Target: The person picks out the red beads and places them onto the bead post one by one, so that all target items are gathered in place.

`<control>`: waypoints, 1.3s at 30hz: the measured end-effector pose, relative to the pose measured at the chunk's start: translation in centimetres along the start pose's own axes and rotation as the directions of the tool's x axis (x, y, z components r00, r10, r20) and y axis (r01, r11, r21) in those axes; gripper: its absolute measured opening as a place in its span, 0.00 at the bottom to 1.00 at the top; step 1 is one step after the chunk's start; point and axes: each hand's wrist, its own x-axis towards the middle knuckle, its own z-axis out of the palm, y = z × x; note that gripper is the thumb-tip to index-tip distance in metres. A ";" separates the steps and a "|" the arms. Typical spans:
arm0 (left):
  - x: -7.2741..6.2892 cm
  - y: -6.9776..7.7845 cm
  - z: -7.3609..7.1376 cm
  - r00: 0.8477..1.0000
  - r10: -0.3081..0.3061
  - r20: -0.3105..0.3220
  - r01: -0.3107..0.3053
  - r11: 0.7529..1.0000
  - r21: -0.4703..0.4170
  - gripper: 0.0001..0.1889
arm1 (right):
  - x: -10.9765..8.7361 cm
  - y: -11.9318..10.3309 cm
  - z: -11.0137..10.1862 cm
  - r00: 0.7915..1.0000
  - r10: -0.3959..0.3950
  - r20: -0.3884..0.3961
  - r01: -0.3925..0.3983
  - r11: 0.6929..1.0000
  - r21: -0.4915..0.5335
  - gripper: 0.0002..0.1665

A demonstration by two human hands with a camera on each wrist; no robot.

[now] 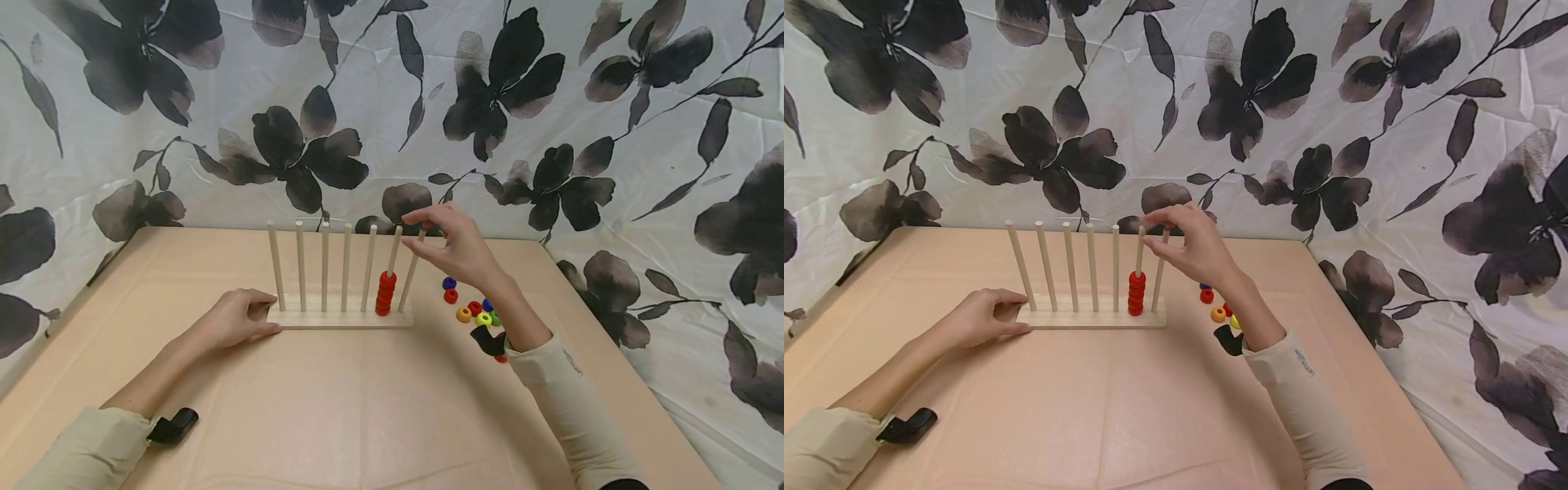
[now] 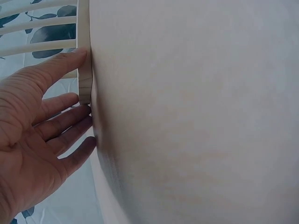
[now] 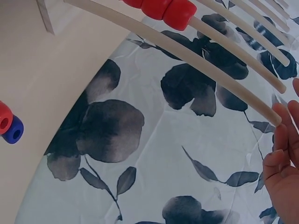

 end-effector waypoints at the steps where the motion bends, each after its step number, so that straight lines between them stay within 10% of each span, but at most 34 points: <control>1: 0.0 0.0 0.0 1.000 -0.001 0.000 0.001 1.000 -0.001 0.32 | -0.2 0.0 -0.1 1.000 0.010 0.001 -0.010 1.000 -0.002 0.20; 20: 0.0 0.0 0.0 1.000 0.008 -0.012 -0.008 1.000 -0.006 0.32 | -4.1 2.2 -2.7 0.987 0.134 -0.087 -0.137 0.990 -0.024 0.27; 39: -0.1 0.2 0.1 1.000 0.014 -0.013 -0.014 1.000 -0.007 0.33 | -7.9 4.6 -3.5 0.964 0.263 0.028 -0.261 0.964 -0.053 0.21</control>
